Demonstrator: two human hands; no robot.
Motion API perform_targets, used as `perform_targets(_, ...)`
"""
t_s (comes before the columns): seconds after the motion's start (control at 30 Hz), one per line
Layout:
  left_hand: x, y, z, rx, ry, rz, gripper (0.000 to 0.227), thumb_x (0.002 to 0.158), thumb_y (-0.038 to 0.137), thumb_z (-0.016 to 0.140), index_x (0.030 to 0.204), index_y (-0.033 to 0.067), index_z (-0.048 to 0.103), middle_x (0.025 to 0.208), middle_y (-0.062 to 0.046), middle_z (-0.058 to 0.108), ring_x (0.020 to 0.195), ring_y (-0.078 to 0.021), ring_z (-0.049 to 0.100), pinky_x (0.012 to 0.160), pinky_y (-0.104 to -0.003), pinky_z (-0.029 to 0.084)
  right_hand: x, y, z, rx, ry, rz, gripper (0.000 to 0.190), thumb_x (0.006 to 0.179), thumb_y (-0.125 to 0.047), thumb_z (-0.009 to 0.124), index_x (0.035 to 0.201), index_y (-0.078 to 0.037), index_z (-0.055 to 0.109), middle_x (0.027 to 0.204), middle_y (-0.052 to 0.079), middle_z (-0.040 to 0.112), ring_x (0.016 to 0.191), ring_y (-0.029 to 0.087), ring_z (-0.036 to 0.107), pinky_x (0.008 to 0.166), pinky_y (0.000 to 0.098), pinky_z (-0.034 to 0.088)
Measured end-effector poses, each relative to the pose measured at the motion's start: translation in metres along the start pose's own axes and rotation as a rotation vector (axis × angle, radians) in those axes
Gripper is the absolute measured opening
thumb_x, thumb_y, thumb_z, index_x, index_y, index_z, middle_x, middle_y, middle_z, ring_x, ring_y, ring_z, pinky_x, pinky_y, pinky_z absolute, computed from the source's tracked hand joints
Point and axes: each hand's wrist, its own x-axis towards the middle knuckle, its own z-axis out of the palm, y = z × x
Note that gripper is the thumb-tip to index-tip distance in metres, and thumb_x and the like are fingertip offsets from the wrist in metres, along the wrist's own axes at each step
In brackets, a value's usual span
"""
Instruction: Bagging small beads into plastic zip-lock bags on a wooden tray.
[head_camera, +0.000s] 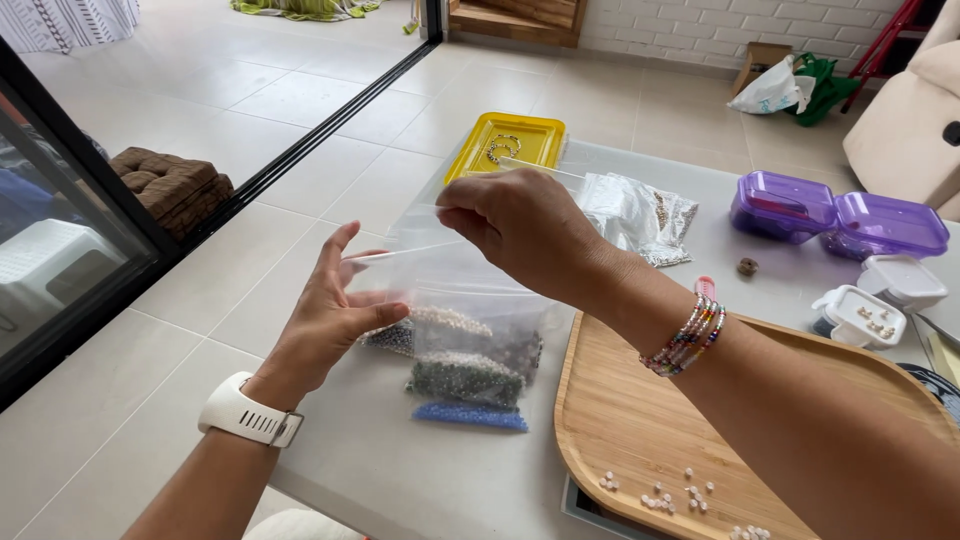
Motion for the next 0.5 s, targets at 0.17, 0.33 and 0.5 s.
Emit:
perform_targets(0.17,-0.008,0.025,0.012,-0.125,0.145,-0.144,0.107,0.063,-0.005,0.07,0.159,0.0184,0.028,0.143,-0.032,0.06,0.11,-0.0355,0.068,0.095,-0.045,0.055,-0.01,-0.018,-0.042,0.058,0.366,-0.038,0.009,0.105,-0.015,0.061,0.1,-0.008,0.065,0.077,0.006,0.069,0.064,0.02,0.067,0.061,0.0329,0.051)
perform_targets(0.33,-0.005,0.018,0.016,-0.08,0.124,-0.109,0.088,0.085,-0.021,0.048,0.161,0.0168,0.023,0.143,-0.031,0.054,0.101,-0.0448,0.057,0.093,-0.051,0.047,-0.053,-0.031,-0.098,0.098,0.458,0.125,0.006,0.105,-0.014,0.065,0.105,-0.008,0.065,0.069,-0.003,0.046,0.065,0.009,0.036,0.064,0.02,0.038)
perform_targets(0.5,0.017,-0.034,0.002,0.248,0.156,0.009,0.098,0.078,-0.026,0.059,0.162,0.0085,0.022,0.154,-0.028,0.042,0.112,-0.0523,0.056,0.099,-0.062,0.044,-0.125,-0.027,-0.158,0.018,0.395,0.249,0.017,0.103,-0.021,0.066,0.094,-0.006,0.066,0.067,-0.003,0.052,0.06,0.007,0.038,0.056,0.023,0.033)
